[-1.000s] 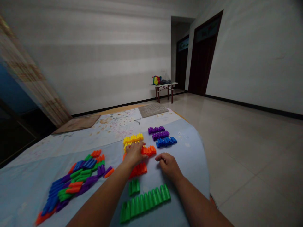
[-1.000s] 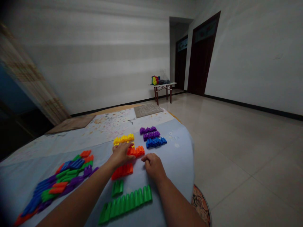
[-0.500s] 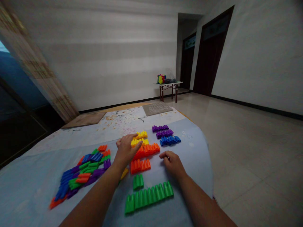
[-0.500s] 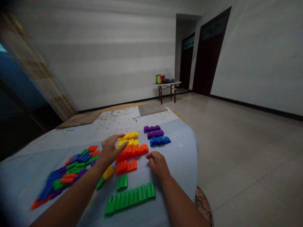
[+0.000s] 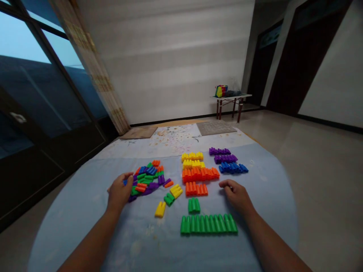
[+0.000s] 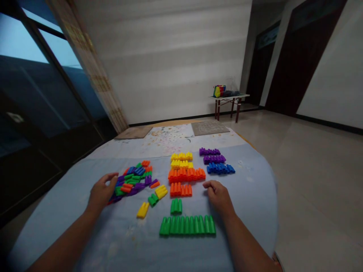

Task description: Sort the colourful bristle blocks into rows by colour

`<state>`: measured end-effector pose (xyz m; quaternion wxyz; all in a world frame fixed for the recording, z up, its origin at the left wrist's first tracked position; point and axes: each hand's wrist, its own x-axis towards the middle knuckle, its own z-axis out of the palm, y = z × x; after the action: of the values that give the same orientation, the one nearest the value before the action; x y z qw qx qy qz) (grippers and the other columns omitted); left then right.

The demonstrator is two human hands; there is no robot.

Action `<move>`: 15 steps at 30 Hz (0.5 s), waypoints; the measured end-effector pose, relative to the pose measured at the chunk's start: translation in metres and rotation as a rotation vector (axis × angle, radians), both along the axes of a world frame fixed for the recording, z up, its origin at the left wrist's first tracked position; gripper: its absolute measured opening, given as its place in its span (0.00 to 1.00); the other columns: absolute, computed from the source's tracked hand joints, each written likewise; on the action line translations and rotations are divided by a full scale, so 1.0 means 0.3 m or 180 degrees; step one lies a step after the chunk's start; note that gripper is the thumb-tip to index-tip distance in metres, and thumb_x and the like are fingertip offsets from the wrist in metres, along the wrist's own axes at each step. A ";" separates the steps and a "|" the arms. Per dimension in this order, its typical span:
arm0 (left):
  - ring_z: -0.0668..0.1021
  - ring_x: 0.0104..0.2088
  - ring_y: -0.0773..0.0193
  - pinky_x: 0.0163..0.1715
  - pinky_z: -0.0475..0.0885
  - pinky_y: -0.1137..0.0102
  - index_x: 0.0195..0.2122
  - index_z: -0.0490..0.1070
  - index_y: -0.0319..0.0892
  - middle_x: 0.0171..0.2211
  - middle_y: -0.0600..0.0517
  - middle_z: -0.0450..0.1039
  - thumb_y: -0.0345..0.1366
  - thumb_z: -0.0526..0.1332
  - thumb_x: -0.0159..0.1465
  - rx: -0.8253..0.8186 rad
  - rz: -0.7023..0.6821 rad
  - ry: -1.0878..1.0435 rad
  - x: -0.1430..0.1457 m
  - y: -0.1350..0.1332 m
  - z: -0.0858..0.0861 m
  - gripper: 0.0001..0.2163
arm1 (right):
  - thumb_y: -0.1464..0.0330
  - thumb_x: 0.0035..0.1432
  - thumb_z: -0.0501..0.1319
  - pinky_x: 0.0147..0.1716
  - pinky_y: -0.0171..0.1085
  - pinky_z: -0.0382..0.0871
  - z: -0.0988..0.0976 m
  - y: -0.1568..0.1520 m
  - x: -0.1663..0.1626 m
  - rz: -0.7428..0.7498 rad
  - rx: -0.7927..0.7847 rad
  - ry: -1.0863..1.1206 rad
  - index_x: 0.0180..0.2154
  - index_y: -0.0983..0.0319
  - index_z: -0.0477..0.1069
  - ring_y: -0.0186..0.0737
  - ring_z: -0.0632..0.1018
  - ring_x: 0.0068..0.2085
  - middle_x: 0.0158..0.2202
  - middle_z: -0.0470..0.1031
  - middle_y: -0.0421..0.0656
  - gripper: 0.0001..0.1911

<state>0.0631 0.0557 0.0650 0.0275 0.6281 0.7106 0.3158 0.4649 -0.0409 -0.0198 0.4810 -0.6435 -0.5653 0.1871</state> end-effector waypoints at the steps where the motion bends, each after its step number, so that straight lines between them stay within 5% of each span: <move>1: 0.74 0.48 0.53 0.50 0.66 0.55 0.44 0.71 0.42 0.44 0.44 0.75 0.46 0.48 0.60 -0.0047 0.0014 0.0068 -0.013 -0.009 -0.010 0.19 | 0.70 0.48 0.51 0.40 0.39 0.69 -0.002 0.001 0.001 -0.0003 -0.0015 -0.0002 0.31 0.62 0.75 0.42 0.77 0.37 0.33 0.78 0.44 0.14; 8: 0.69 0.55 0.53 0.57 0.56 0.52 0.48 0.71 0.49 0.51 0.47 0.72 0.41 0.53 0.58 -0.0270 -0.0707 0.0697 -0.016 -0.058 -0.076 0.18 | 0.68 0.48 0.51 0.39 0.39 0.70 0.000 -0.003 0.001 -0.0087 -0.0033 -0.0040 0.31 0.61 0.75 0.42 0.78 0.36 0.32 0.78 0.44 0.14; 15: 0.70 0.53 0.52 0.58 0.52 0.51 0.45 0.73 0.49 0.49 0.47 0.74 0.43 0.55 0.57 -0.0357 -0.0916 0.0948 -0.015 -0.066 -0.082 0.16 | 0.69 0.48 0.51 0.39 0.38 0.69 0.000 -0.001 0.003 -0.0072 -0.0018 -0.0059 0.30 0.61 0.75 0.42 0.78 0.36 0.32 0.78 0.44 0.14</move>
<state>0.0584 0.0360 0.0404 0.0019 0.7603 0.6263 0.1723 0.4659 -0.0412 -0.0198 0.4759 -0.6530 -0.5618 0.1773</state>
